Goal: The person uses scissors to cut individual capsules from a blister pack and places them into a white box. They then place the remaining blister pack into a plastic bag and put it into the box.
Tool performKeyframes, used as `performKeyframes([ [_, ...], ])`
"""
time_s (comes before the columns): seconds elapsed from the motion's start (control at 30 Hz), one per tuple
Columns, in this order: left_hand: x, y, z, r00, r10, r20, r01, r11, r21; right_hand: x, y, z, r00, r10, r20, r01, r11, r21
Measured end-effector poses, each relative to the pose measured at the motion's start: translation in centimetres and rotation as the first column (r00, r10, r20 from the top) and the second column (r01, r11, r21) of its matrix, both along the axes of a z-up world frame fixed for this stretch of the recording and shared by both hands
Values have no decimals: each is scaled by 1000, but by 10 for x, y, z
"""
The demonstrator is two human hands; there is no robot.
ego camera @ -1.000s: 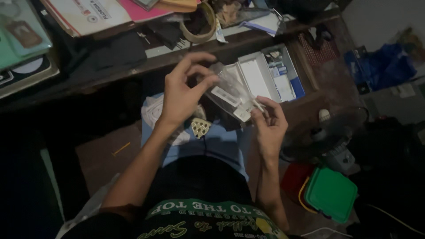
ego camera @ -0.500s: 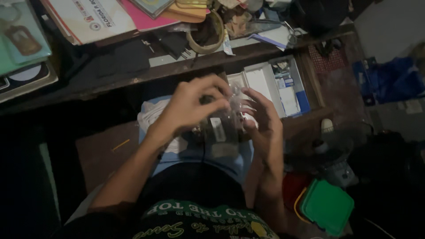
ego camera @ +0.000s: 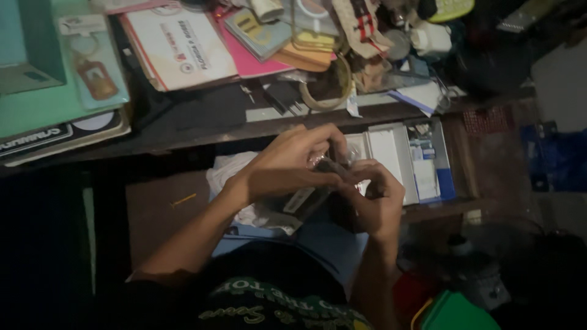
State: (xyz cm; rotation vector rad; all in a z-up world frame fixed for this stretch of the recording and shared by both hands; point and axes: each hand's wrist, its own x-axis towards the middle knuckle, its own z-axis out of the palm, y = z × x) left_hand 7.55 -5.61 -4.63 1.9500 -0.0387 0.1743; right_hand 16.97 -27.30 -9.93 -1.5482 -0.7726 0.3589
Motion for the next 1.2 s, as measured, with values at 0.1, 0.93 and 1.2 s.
performKeyframes([
  [0.1,-10,7,0,984,-16,177,20,1000,-19,-1,-4,-2,999,29,-40,-31,998,-47],
  [0.93,-67,22,-66,909,-353,-222,216,854,-473,-34,5,33,944,222,245,-143,942,-303],
  [1.2,-55,25,-89,880,-465,-102,350,778,-522,-23,-6,14,966,209,154,-186,971,-151],
])
